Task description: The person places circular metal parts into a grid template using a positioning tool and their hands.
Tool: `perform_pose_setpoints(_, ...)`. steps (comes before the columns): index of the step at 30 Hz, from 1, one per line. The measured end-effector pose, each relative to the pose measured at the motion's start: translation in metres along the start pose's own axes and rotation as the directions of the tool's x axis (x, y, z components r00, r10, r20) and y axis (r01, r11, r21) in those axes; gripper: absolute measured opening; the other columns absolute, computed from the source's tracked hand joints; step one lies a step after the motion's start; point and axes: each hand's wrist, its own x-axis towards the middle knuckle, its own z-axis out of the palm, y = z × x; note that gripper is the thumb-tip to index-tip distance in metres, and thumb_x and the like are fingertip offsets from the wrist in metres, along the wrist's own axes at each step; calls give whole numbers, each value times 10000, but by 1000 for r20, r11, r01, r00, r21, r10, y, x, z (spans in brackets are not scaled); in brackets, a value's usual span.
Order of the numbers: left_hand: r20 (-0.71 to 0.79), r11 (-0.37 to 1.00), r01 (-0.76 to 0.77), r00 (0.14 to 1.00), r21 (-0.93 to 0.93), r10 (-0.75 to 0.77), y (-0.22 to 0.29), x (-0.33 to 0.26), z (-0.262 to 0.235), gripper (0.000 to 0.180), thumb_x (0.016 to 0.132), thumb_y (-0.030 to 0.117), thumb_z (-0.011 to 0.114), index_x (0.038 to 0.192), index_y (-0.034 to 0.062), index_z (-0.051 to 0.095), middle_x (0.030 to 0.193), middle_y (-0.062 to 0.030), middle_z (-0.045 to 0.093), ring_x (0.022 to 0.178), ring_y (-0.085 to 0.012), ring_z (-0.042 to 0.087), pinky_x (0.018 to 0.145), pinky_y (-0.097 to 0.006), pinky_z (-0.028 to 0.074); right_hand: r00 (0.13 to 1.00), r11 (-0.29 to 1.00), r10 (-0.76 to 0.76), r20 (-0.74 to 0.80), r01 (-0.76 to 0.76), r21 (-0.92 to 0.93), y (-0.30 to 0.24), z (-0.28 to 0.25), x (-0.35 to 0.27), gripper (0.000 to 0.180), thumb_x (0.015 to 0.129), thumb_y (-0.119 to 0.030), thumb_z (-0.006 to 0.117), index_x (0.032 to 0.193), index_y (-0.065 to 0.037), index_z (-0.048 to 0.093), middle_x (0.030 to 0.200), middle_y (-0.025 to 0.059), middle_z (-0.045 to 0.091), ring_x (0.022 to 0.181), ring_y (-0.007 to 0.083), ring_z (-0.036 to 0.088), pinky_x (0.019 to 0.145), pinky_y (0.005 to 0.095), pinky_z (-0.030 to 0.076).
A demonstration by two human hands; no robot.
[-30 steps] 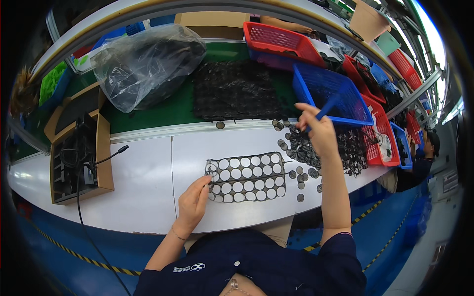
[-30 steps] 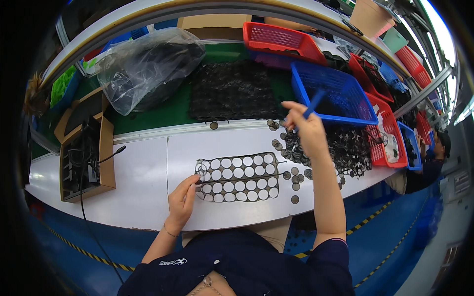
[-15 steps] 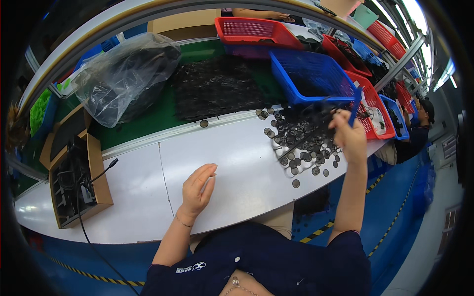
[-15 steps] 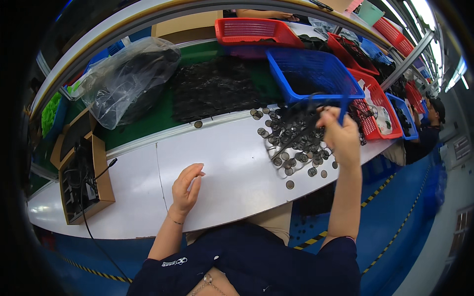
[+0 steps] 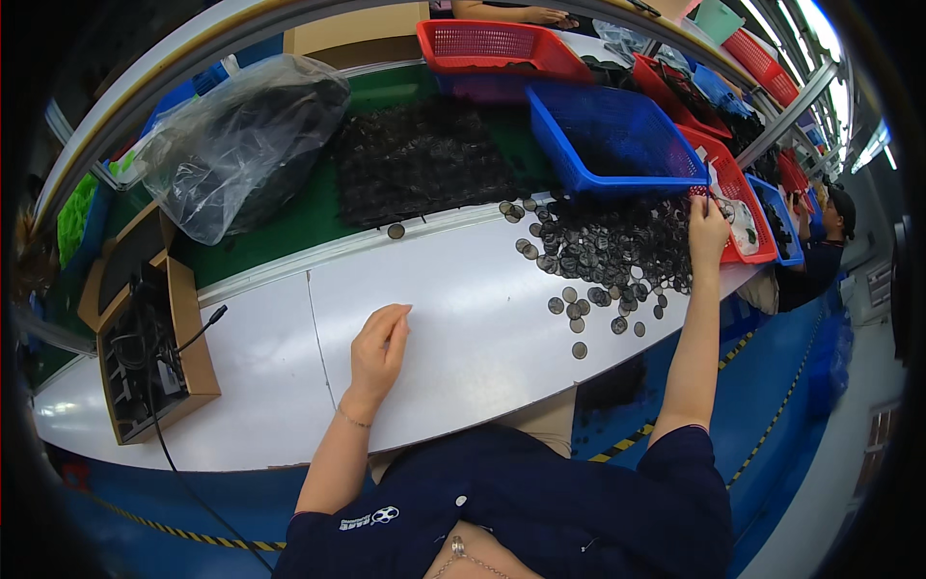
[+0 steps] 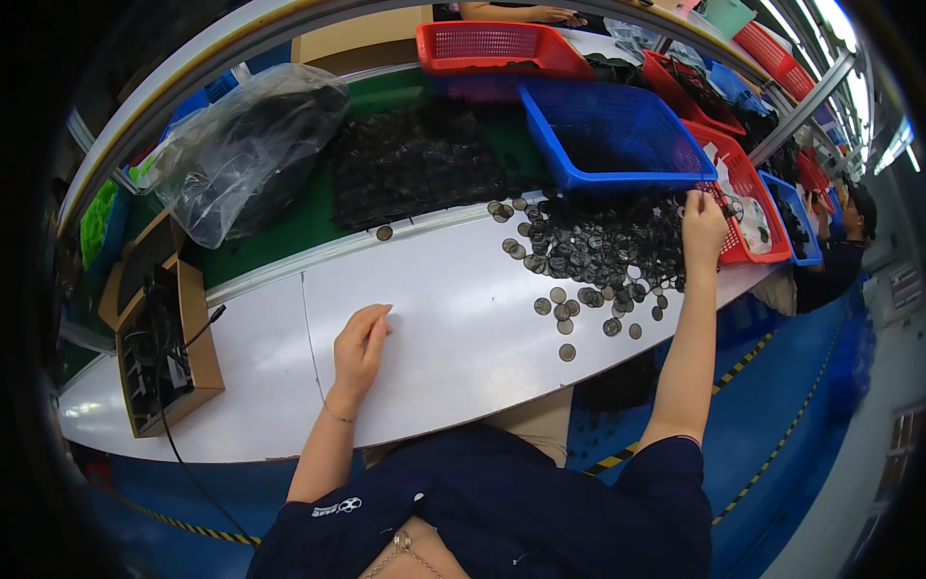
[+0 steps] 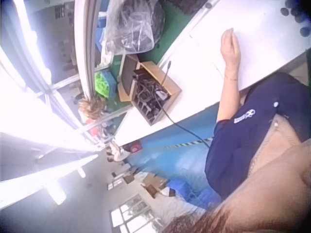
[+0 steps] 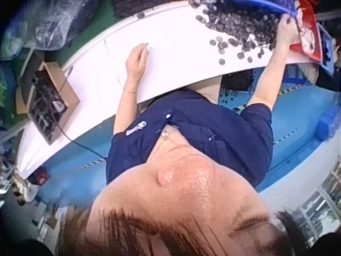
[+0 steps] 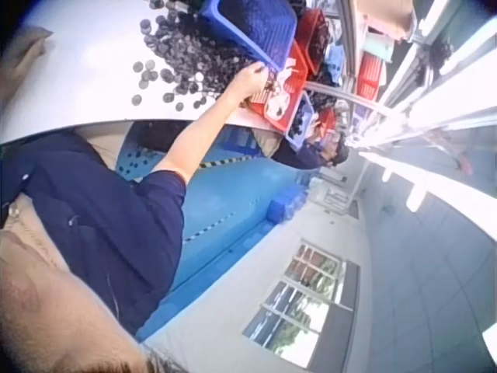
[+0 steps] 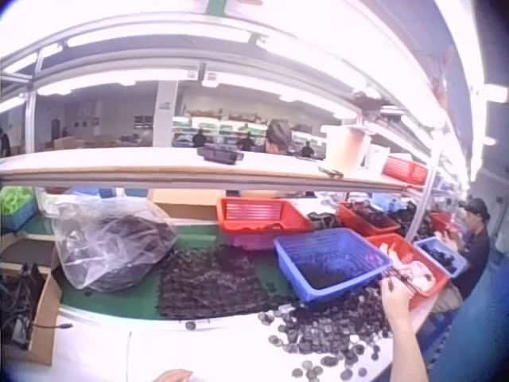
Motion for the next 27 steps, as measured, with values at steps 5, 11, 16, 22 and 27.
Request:
perform_pose_setpoints(5,15,998,66,998,-11,-66,3,7,2,173,974,55,576,1077,-30,687,1022,-133,698,766,-171,693,690,-263,556,920,964,-51,390,-57,261,-45,37,-91,187,845,-175,700,897,4,712,788,167,692,713,236,669,688,355,507)
perform_pose_setpoints(11,30,990,128,992,-58,-126,-4,8,-3,184,981,71,568,1072,-33,689,993,-135,705,756,-174,703,692,-270,563,835,960,69,546,-205,192,-53,58,-114,158,808,-148,703,836,7,709,751,163,694,689,279,675,675,373,514)
perform_pose_setpoints(16,26,988,139,990,-72,-137,-6,8,-3,187,983,74,564,1070,-35,688,988,-137,703,758,-173,702,696,-270,563,832,986,45,554,-126,110,-51,64,-115,179,774,-162,710,811,13,704,747,176,695,703,315,682,692,401,521)
perform_pose_setpoints(22,64,980,180,982,-82,-175,-6,7,-5,209,995,75,548,1098,-45,684,1025,-115,690,791,-139,665,739,-248,534,810,976,92,579,-189,109,-53,58,-112,183,778,-185,751,830,-11,725,717,113,690,668,209,659,673,342,510)
perform_pose_setpoints(27,58,984,161,986,-82,-156,-5,8,-5,205,992,75,553,1094,-45,685,1019,-114,693,787,-141,665,734,-249,534,774,929,84,627,-289,232,-57,34,-101,153,791,-133,742,829,12,718,721,29,664,663,114,598,629,289,476)
